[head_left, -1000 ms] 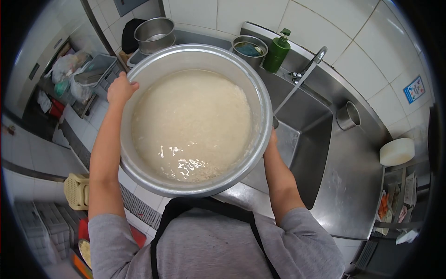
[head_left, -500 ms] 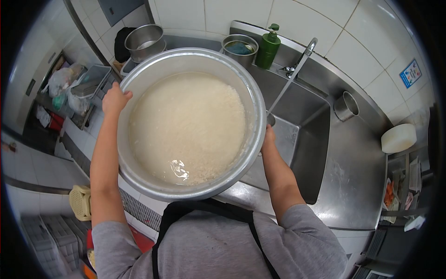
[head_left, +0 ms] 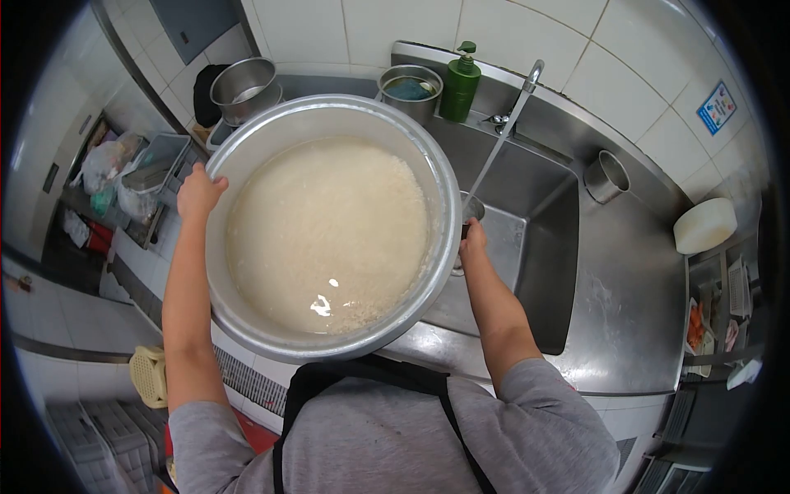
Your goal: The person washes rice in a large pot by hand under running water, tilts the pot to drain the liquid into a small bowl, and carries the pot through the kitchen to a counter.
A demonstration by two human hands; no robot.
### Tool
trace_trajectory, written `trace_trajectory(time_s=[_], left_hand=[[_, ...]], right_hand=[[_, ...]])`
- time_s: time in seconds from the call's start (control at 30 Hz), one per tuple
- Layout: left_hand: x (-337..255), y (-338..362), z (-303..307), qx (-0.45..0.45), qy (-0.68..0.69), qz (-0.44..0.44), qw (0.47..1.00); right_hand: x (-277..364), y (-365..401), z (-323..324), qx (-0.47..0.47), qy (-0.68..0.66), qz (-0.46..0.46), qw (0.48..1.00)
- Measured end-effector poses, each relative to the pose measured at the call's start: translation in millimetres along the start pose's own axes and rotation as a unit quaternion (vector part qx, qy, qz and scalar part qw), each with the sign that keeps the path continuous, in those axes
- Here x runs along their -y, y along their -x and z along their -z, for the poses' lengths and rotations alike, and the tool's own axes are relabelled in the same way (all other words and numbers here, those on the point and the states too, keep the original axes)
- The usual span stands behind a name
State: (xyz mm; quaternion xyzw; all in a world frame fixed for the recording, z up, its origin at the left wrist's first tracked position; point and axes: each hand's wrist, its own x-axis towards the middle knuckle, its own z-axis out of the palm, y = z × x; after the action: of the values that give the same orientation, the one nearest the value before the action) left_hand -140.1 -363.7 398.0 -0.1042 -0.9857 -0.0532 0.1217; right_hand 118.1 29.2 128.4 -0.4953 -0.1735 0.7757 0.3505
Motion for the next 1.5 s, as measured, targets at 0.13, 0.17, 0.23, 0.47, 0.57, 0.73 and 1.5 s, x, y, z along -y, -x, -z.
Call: trace_trajectory(time_s=[0.13,0.17,0.23,0.47,0.57,0.73,1.5], left_hand=[[1.5,-0.8,-0.9,-0.005,-0.007,-0.008,1.0],[1.8,-0.8,-1.5,-0.005,-0.006,-0.008,1.0],[2.1,-0.8,-1.6,-0.01,-0.006,-0.01,1.0],[1.2,0.0,0.7,-0.012,0.012,0.003,1.0],[1.3,0.7,1.3,-0.005,0.015,0.001,1.0],[2.4,1.0,1.9,-0.001,0.029,-0.001,1.0],[6.7,1.6,-1.3,-0.033,0.038,-0.013,0.999]], right_hand=[[4.1,-1.9,-0.6,-0.015,-0.008,0.006,1.0],[5.0,-4.6,0.1,0.001,-0.014,0.003,1.0],[9.8,0.9,-2.7,0.018,-0.019,0.001,1.0],[33.1,14.8,-12.3,0.036,-0.007,0.011,0.999],[44.8,18.0,-18.7,0.045,-0.009,0.019,0.999],[67.1,18.7,-30.9,0.041,-0.013,0.018,0.999],[166.7,128.8,-110.9,0.251,0.096,0.125,0.955]])
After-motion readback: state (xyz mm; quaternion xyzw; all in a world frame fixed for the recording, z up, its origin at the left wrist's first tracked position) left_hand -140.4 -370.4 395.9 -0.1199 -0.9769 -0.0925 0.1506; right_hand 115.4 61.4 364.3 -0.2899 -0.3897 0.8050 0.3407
